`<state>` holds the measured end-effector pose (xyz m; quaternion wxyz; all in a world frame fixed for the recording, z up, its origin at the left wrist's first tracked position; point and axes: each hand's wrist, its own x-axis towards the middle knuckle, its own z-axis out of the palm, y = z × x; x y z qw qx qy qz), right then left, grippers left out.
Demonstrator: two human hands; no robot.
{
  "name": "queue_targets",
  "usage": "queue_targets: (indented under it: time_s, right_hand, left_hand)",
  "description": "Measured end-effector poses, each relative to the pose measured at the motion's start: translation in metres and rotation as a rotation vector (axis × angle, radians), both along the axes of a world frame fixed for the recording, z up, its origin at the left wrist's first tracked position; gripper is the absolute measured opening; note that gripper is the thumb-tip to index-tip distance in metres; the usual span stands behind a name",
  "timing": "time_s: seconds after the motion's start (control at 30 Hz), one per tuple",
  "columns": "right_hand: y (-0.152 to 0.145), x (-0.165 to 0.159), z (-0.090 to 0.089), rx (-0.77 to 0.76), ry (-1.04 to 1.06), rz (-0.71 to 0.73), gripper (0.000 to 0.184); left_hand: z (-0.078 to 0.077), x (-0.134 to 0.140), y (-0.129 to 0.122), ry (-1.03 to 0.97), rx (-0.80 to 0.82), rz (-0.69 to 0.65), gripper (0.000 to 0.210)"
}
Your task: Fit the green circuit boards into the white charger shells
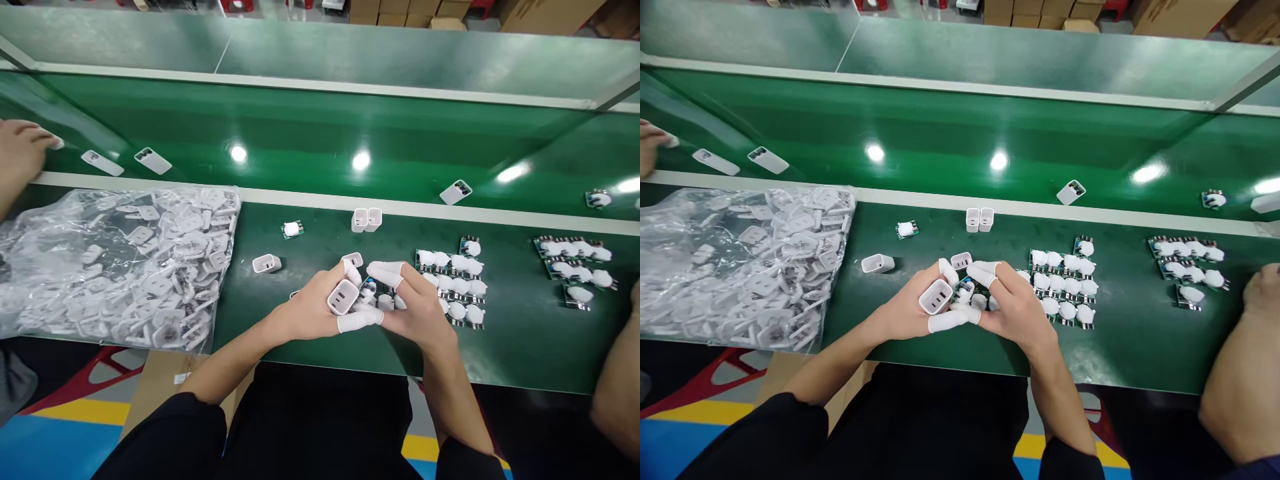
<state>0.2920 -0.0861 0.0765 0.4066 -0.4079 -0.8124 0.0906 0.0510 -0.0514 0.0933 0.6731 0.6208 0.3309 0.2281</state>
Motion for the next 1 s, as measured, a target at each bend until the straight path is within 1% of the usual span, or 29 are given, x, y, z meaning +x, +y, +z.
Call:
queue_targets:
  time_s: [0.03, 0.1, 0.17, 0.2, 0.23, 0.3, 0.4, 0.53, 0.6, 0.67, 0.73, 0.8, 0.87, 0.93, 1.0]
  right_hand:
    - [0.001, -0.001, -0.001, 0.08, -0.043, -0.01, 0.071]
    - [0.001, -0.003, -0.006, 0.217, -0.079, -0.024, 0.075]
    - [-0.001, -0.005, -0.01, 0.296, -0.046, -0.026, 0.078]
    - [-0.002, -0.006, -0.012, 0.304, -0.029, -0.022, 0.078]
    - [-0.003, -0.006, -0.012, 0.29, -0.023, -0.012, 0.076]
    - [-0.005, -0.006, -0.012, 0.213, -0.041, 0.017, 0.071]
    - [-0.006, -0.004, -0.009, 0.041, 0.002, 0.046, 0.063]
    - [-0.006, -0.001, -0.006, -0.153, 0.23, 0.072, 0.06]
    - [-0.006, 0.0, -0.006, -0.233, 0.376, 0.075, 0.058]
    - [-0.004, 0.001, -0.007, -0.303, 0.54, 0.081, 0.056]
    - [-0.002, 0.002, -0.008, -0.341, 0.683, 0.095, 0.055]
    - [0.0, 0.002, -0.008, -0.338, 0.779, 0.1, 0.054]
    - [0.001, 0.0, -0.007, -0.33, 0.828, 0.109, 0.051]
    - [0.001, -0.002, -0.005, -0.331, 0.848, 0.118, 0.051]
    - [-0.001, -0.004, -0.003, -0.326, 0.851, 0.106, 0.052]
  left_hand:
    - [-0.001, 0.0, 0.0, 0.009, -0.008, -0.011, 0.051]
    - [-0.002, 0.0, 0.0, -0.04, -0.041, -0.043, 0.049]
    - [-0.004, 0.001, 0.0, -0.153, -0.076, -0.059, 0.048]
    - [-0.005, 0.002, 0.001, -0.211, -0.099, -0.06, 0.047]
    - [-0.006, 0.002, 0.002, -0.265, -0.126, -0.061, 0.047]
    - [-0.008, 0.004, 0.003, -0.347, -0.199, -0.071, 0.045]
    - [-0.01, 0.003, 0.004, -0.358, -0.318, -0.105, 0.043]
    - [-0.008, -0.001, 0.006, -0.346, -0.363, -0.098, 0.048]
    - [-0.007, -0.004, 0.008, -0.382, -0.35, -0.09, 0.049]
    - [-0.005, -0.007, 0.012, -0.394, -0.31, -0.058, 0.046]
    - [-0.005, -0.008, 0.017, -0.368, -0.243, 0.023, 0.04]
    - [-0.004, -0.008, 0.021, -0.341, -0.191, 0.142, 0.036]
    - [-0.004, -0.008, 0.023, -0.35, -0.213, 0.206, 0.038]
    - [-0.004, -0.009, 0.022, -0.369, -0.273, 0.192, 0.048]
    - [-0.005, -0.01, 0.02, -0.35, -0.291, 0.14, 0.058]
